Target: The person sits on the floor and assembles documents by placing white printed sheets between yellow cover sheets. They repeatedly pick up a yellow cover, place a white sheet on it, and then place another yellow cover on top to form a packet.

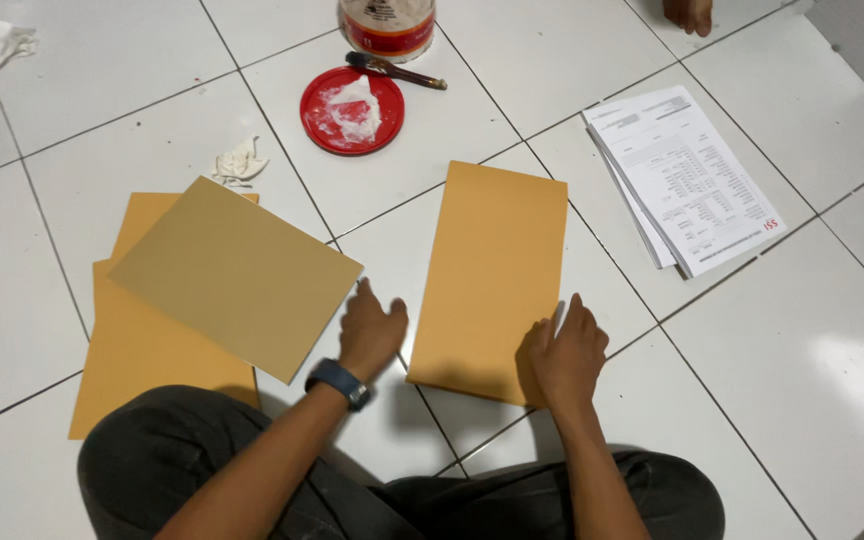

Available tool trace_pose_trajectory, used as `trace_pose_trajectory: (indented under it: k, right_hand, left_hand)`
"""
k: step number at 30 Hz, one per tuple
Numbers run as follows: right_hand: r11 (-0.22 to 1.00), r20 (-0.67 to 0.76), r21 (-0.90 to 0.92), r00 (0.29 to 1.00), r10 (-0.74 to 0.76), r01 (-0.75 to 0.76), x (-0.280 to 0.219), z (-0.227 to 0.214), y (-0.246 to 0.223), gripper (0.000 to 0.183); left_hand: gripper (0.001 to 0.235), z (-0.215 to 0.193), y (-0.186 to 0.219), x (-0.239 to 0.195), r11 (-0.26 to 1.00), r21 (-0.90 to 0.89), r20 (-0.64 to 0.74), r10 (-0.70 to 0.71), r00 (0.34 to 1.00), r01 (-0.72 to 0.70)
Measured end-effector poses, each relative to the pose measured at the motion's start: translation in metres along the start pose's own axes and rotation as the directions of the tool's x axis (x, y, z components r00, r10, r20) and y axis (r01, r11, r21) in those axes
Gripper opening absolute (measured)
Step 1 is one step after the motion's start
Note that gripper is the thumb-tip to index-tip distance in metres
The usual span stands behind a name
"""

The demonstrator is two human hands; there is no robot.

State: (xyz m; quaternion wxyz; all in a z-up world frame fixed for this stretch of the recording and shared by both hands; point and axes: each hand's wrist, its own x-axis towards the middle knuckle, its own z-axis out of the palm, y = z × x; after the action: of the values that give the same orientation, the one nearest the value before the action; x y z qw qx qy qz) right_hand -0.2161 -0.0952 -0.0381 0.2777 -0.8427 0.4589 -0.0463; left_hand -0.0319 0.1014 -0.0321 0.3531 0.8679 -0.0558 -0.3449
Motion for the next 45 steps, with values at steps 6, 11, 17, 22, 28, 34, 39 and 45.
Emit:
trace_pose_trajectory:
  k: [6,11,17,22,28,34,39,45]
  right_hand:
    - [0.783,-0.053,0.104,0.790,-0.611,0.613,0.005,0.084,-0.091,0.041]
    - [0.832,0.314,0.288,0.774,-0.549,0.474,0.019,0.150,-0.177,0.059]
    - [0.894,0.433,0.109,0.789,-0.436,0.435,0.015,0.165,-0.204,0.064]
    - [0.940,0.473,0.064,0.819,-0.325,0.336,0.028,0.184,-0.202,0.074]
    - [0.966,0.577,0.203,0.777,-0.252,0.162,0.026,0.152,-0.220,0.057]
    - [0.916,0.584,0.391,0.744,-0.324,0.092,0.025,0.171,-0.211,0.046]
    - [0.855,0.536,0.510,0.743,-0.401,0.094,0.010,0.150,-0.207,0.039]
    - [0.765,0.457,0.627,0.725,-0.515,0.148,-0.027,0.085,-0.229,0.044]
  left_hand:
    - [0.075,-0.100,-0.003,0.016,0.914,-0.334,-0.561,-0.388,0.732,0.228]
    - [0.067,-0.098,-0.036,0.009,0.659,-0.649,-0.378,-0.712,0.591,0.379]
    - [0.056,-0.095,-0.032,0.018,0.610,-0.655,-0.354,-0.769,0.532,0.446]
    - [0.053,-0.092,-0.041,0.026,0.577,-0.696,-0.397,-0.805,0.441,0.427]
    - [0.057,-0.086,-0.064,0.049,0.565,-0.687,-0.416,-0.821,0.390,0.457]
    - [0.057,-0.082,-0.065,0.058,0.558,-0.683,-0.446,-0.830,0.335,0.472]
    - [0.055,-0.089,-0.060,0.050,0.543,-0.703,-0.432,-0.839,0.331,0.459]
    - [0.051,-0.095,-0.057,0.043,0.483,-0.744,-0.368,-0.873,0.321,0.461]
